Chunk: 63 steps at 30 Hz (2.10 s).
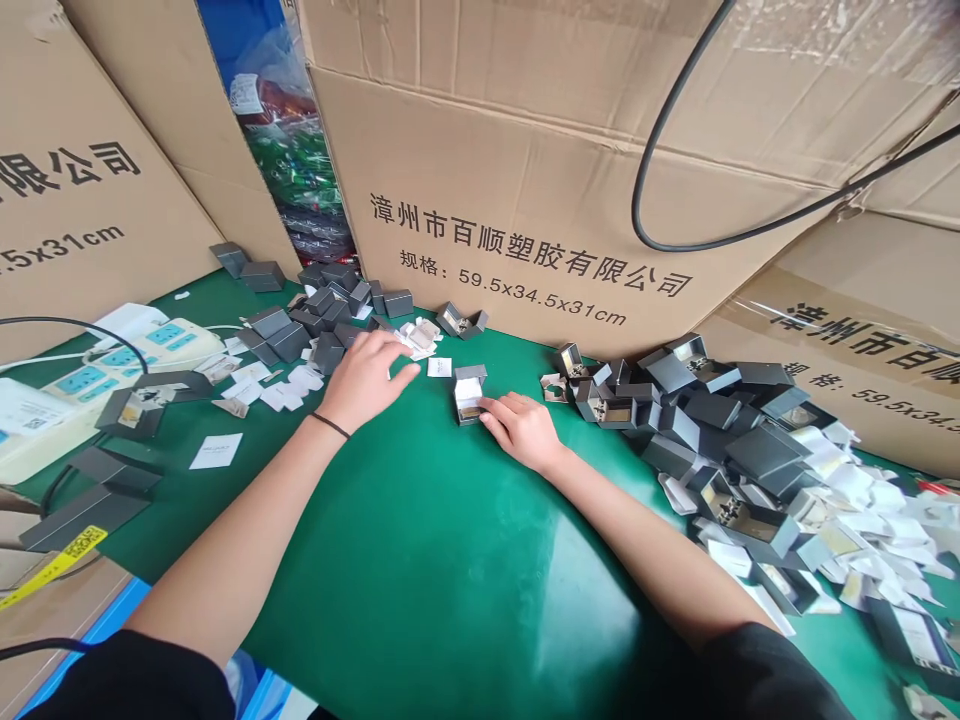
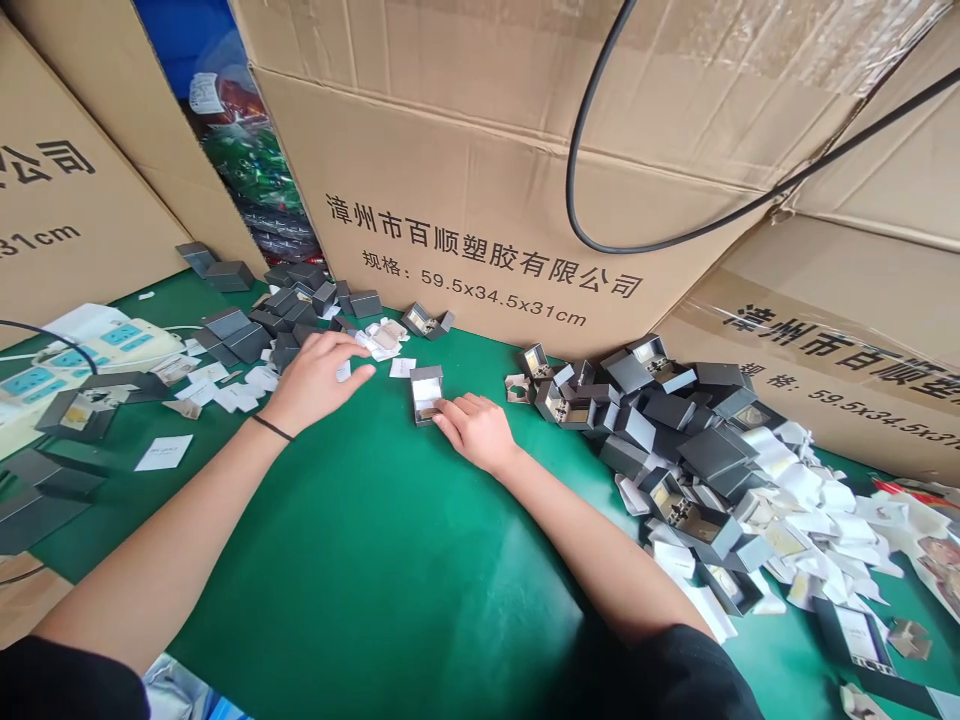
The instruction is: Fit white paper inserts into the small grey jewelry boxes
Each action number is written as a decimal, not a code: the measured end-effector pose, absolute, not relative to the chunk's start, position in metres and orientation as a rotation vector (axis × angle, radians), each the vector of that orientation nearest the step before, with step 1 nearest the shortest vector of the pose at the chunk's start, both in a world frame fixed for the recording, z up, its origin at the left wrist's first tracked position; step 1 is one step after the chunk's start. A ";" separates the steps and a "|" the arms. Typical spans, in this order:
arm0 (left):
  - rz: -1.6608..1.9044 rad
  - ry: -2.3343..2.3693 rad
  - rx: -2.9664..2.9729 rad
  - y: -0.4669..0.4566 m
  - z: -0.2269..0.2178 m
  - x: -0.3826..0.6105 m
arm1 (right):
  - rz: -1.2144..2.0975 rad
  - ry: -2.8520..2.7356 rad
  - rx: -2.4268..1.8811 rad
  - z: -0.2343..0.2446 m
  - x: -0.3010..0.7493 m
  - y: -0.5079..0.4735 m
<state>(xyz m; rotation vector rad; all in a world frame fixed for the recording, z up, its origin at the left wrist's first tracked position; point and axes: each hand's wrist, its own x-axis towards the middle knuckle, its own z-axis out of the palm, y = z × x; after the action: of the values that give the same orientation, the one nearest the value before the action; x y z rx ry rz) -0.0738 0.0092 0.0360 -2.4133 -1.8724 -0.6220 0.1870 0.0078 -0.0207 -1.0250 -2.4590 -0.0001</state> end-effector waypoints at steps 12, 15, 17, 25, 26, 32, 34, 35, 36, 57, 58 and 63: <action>0.009 -2.252 -2.307 0.005 0.030 -0.072 | 0.281 -2.115 -1.335 -0.023 0.199 0.024; -0.021 -2.198 -2.416 0.008 0.026 -0.075 | 0.153 -2.269 -1.371 -0.024 0.195 0.023; -0.081 -2.166 -2.462 0.010 0.023 -0.077 | 0.101 -2.333 -1.358 -0.025 0.194 0.021; -0.897 -2.203 -2.878 0.006 0.041 -0.067 | 0.032 -2.235 -1.260 -0.023 0.195 0.015; -1.108 -2.164 -2.941 0.003 0.045 -0.065 | 0.038 -2.205 -1.230 -0.022 0.194 0.013; -1.397 -2.042 -3.118 -0.013 0.049 -0.038 | 0.226 -2.184 -0.973 -0.016 0.186 -0.002; -1.244 -1.877 -3.109 -0.016 0.041 -0.030 | 0.276 -2.212 -0.910 -0.017 0.184 -0.002; -1.174 -1.776 -3.069 -0.017 0.037 -0.026 | 0.277 -2.218 -0.891 -0.017 0.184 -0.002; -1.116 -1.678 -3.019 -0.018 0.032 -0.023 | 0.260 -2.213 -0.878 -0.018 0.184 -0.001; -0.905 -1.782 -2.888 0.001 -0.009 -0.016 | 0.543 -1.840 -0.969 -0.026 0.182 0.014; -0.901 -1.810 -2.881 0.000 -0.009 -0.014 | 0.536 -1.842 -0.968 -0.026 0.181 0.014; -0.968 -1.974 -2.836 -0.001 -0.004 -0.012 | 0.413 -1.869 -0.972 -0.022 0.182 0.013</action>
<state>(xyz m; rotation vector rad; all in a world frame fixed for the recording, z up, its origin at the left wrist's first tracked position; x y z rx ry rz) -0.0122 -0.0013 -0.0041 -2.8362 -1.9740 -0.9675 0.1825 0.0133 -0.0218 -0.9717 -1.8690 0.4126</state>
